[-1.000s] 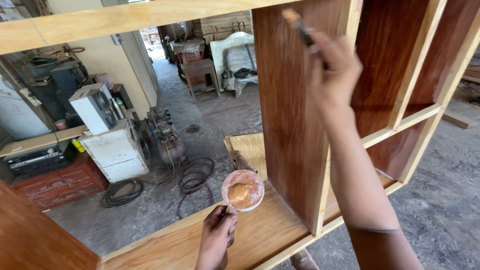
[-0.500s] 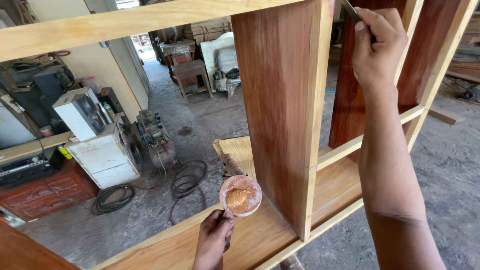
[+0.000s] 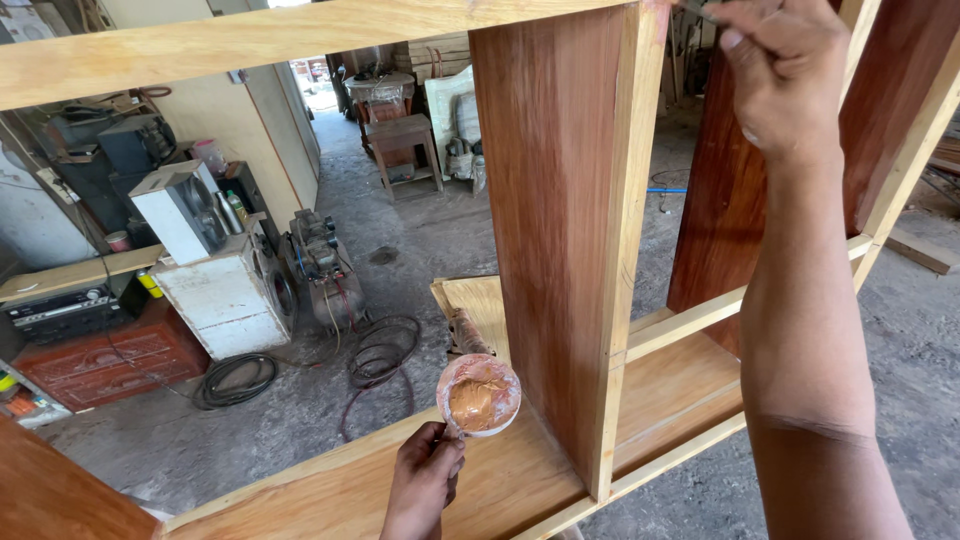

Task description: The person holds a bowl of wood filler in one hand and uses a small spatula to apply filler into the joints and seams of a wooden shelf frame, working along the edges and moving around the furniture piece to reach different joints.

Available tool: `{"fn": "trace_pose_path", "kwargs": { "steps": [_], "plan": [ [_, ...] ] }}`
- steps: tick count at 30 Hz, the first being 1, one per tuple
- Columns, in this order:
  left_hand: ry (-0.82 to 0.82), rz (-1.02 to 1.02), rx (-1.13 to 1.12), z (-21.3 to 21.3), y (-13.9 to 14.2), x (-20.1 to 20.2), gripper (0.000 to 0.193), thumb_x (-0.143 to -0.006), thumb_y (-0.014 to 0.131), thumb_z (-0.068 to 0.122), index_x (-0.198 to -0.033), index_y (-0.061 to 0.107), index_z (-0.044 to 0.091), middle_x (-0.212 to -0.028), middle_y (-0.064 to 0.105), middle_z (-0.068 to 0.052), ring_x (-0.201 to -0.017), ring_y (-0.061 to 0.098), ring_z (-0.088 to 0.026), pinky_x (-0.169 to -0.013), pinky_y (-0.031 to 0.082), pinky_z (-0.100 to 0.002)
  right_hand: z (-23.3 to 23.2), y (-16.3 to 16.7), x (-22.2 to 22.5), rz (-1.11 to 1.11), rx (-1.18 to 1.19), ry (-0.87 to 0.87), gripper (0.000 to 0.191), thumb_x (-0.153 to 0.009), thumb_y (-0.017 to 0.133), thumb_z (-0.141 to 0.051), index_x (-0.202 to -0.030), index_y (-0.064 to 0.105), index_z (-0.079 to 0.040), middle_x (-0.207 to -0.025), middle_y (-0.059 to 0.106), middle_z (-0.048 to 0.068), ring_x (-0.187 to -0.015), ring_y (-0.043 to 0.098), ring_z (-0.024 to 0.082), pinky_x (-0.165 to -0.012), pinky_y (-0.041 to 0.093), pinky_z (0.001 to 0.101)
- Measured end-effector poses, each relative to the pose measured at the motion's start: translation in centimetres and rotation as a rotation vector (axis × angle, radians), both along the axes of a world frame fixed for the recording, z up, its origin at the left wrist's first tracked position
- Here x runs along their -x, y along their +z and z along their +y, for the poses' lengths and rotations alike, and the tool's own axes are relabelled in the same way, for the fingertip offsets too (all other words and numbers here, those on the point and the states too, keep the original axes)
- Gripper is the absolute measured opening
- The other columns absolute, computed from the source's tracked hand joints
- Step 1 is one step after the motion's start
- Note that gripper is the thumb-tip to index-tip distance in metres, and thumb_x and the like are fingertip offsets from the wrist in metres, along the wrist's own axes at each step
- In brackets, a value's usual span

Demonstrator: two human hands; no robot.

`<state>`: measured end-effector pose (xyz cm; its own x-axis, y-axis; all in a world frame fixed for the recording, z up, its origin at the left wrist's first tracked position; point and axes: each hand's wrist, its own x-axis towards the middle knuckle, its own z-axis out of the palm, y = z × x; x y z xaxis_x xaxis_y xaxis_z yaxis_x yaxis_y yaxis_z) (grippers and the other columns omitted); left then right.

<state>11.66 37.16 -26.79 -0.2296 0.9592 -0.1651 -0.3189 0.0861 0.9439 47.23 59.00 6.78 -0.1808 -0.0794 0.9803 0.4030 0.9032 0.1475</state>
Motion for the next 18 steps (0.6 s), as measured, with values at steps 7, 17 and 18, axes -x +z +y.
{"fn": "trace_pose_path", "kwargs": {
  "steps": [7,17,18],
  "plan": [
    [-0.019,0.007,-0.058,0.3,0.4,-2.0,0.005,-0.090,0.064,0.006,-0.093,0.060,0.005,-0.061,0.045,0.004,-0.043,0.033,-0.004,-0.038,0.022,-0.024,0.3,0.0,-0.4,-0.011,-0.017,-0.040,0.023,-0.109,0.066,0.011,-0.124,0.077,-0.002,-0.108,0.071,0.012,-0.100,0.061,0.018,-0.083,0.049,0.0331],
    [-0.027,0.015,-0.033,1.9,-1.2,-2.3,0.006,-0.090,0.063,0.006,-0.093,0.059,0.004,-0.059,0.045,0.003,-0.040,0.032,-0.005,-0.035,0.020,-0.026,0.0,-0.3,-1.4,0.180,-0.100,-0.133,0.038,-0.096,0.062,0.021,-0.126,0.076,0.004,-0.113,0.065,0.015,-0.106,0.059,0.027,-0.089,0.049,0.0344],
    [-0.025,0.007,-0.028,1.9,-1.2,-2.4,0.006,-0.090,0.063,0.006,-0.093,0.059,0.004,-0.059,0.045,0.003,-0.040,0.032,-0.005,-0.036,0.020,-0.026,0.3,-0.2,-1.2,0.192,-0.086,-0.154,0.036,-0.097,0.065,0.020,-0.126,0.078,0.003,-0.110,0.065,0.015,-0.104,0.059,0.027,-0.087,0.048,0.0342]
  ]
}}
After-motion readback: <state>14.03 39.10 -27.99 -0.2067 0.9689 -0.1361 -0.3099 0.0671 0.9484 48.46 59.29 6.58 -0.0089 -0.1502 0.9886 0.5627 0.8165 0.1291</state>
